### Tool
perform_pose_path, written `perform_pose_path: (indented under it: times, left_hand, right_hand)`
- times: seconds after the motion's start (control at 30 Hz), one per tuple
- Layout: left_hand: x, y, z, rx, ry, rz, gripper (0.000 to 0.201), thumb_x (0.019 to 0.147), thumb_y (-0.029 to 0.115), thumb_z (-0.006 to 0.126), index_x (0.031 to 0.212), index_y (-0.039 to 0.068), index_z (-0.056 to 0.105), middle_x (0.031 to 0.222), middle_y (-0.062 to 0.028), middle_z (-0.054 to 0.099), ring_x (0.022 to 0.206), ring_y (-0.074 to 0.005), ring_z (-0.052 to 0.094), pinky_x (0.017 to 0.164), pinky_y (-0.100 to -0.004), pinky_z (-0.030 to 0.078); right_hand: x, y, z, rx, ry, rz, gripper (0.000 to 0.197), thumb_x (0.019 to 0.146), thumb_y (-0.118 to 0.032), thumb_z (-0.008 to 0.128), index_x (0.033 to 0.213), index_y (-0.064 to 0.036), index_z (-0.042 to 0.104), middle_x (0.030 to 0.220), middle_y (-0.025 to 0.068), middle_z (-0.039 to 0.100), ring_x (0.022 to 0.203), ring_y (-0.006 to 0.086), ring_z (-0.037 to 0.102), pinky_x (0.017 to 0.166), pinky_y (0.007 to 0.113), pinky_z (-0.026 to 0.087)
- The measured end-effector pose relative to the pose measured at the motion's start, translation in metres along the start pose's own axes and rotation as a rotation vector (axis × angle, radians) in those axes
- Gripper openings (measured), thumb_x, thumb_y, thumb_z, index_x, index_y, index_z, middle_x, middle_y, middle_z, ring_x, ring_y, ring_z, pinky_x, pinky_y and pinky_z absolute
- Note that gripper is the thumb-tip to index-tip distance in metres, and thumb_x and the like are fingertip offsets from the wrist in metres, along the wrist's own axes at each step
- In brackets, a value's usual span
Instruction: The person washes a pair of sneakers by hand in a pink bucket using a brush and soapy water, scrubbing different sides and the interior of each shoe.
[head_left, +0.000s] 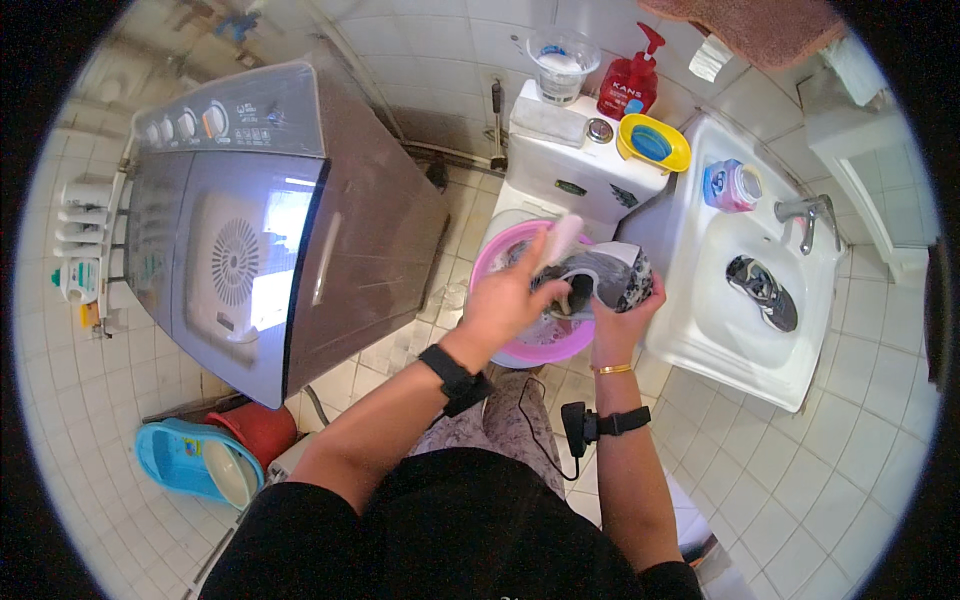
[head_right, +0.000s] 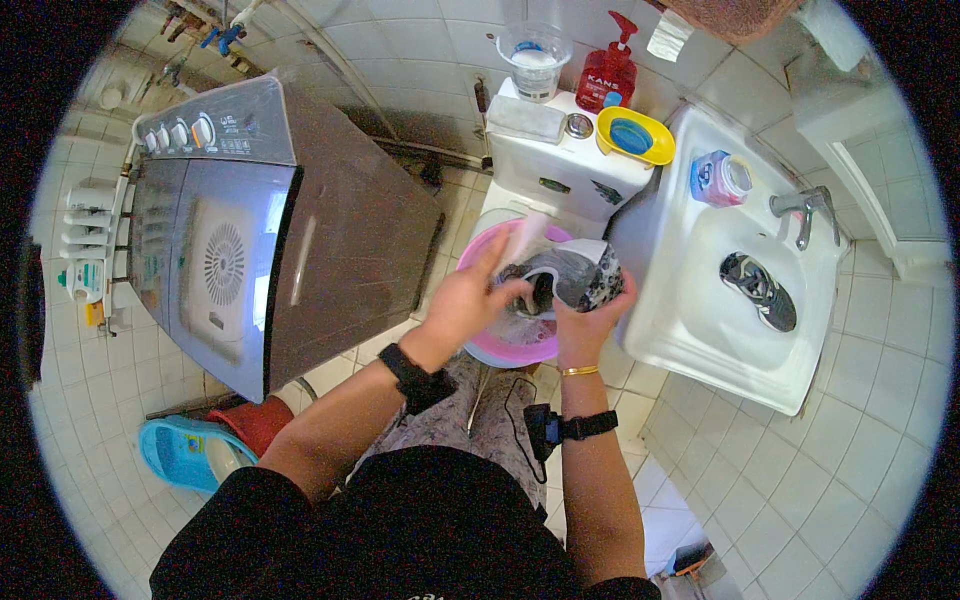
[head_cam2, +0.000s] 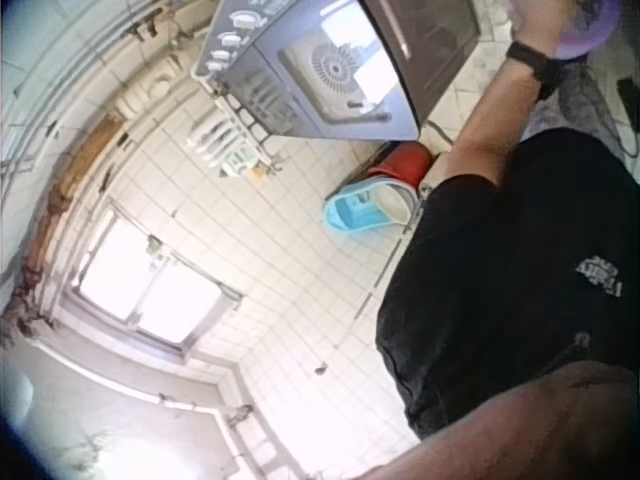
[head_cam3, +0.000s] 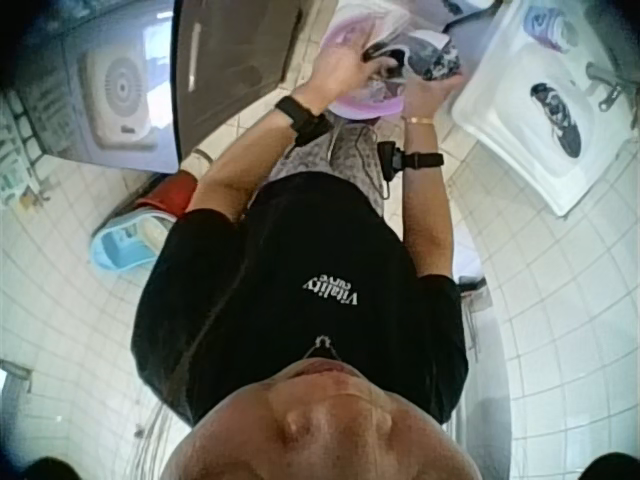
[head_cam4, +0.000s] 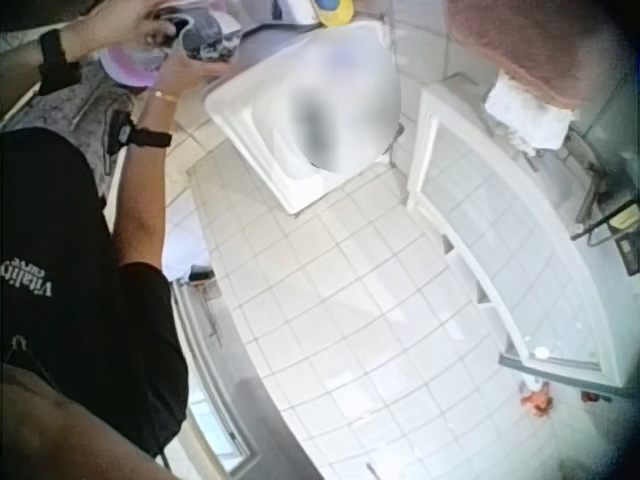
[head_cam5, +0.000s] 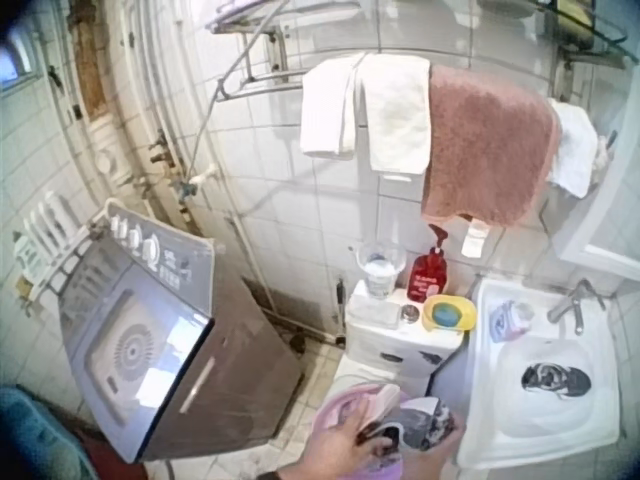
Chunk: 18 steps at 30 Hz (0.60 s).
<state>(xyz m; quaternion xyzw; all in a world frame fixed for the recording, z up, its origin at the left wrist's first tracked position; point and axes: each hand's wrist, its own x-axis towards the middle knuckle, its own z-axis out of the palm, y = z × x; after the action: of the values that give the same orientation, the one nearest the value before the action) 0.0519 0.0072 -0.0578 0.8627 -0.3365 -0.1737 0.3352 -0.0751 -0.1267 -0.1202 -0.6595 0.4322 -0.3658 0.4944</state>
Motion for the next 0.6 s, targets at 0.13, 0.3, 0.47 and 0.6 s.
perform_pose_path:
  times: [0.13, 0.3, 0.47, 0.6]
  left_hand:
    - [0.006, 0.015, 0.006, 0.063, -0.105, -0.077, 0.094, 0.082, 0.034, 0.076, 0.157, 0.009, 0.024, 0.079, -0.0260, 0.067, 0.069, -0.0441, 0.066, 0.061, -0.0510, 0.052]
    - [0.010, 0.001, 0.014, 0.061, -0.115, -0.082, 0.092, 0.080, 0.016, 0.072, 0.157, 0.008, 0.023, 0.087, -0.0283, 0.068, 0.075, -0.0468, 0.066, 0.068, -0.0525, 0.054]
    - [0.020, -0.010, 0.004, -0.062, -0.013, 0.120, 0.081, 0.082, 0.006, 0.065, 0.155, 0.015, 0.031, 0.096, -0.0292, 0.067, 0.084, -0.0469, 0.065, 0.076, -0.0528, 0.052]
    - [0.032, -0.008, -0.019, 0.052, -0.149, 0.286, 0.078, 0.085, 0.005, 0.064, 0.156, 0.018, 0.033, 0.101, -0.0247, 0.067, 0.083, -0.0432, 0.066, 0.074, -0.0509, 0.053]
  right_hand:
    - [-0.012, -0.020, 0.011, 0.029, -0.034, 0.073, 0.096, 0.062, 0.003, 0.081, 0.142, -0.0045, 0.028, 0.135, 0.0159, 0.041, 0.128, 0.0271, 0.046, 0.113, 0.038, 0.035]
    - [-0.024, -0.003, 0.011, 0.068, 0.046, 0.176, 0.089, 0.069, 0.001, 0.078, 0.143, -0.0065, 0.029, 0.134, 0.0132, 0.043, 0.121, 0.0246, 0.050, 0.108, 0.038, 0.041]
    - [-0.027, 0.011, 0.008, 0.232, -0.073, 0.559, 0.094, 0.071, -0.009, 0.081, 0.146, -0.0030, 0.024, 0.138, 0.0184, 0.041, 0.125, 0.0285, 0.047, 0.109, 0.041, 0.038]
    - [-0.030, 0.004, -0.002, -0.537, -0.075, 0.032, 0.091, 0.072, -0.011, 0.082, 0.146, -0.0017, 0.031, 0.138, 0.0250, 0.045, 0.123, 0.0378, 0.049, 0.107, 0.045, 0.040]
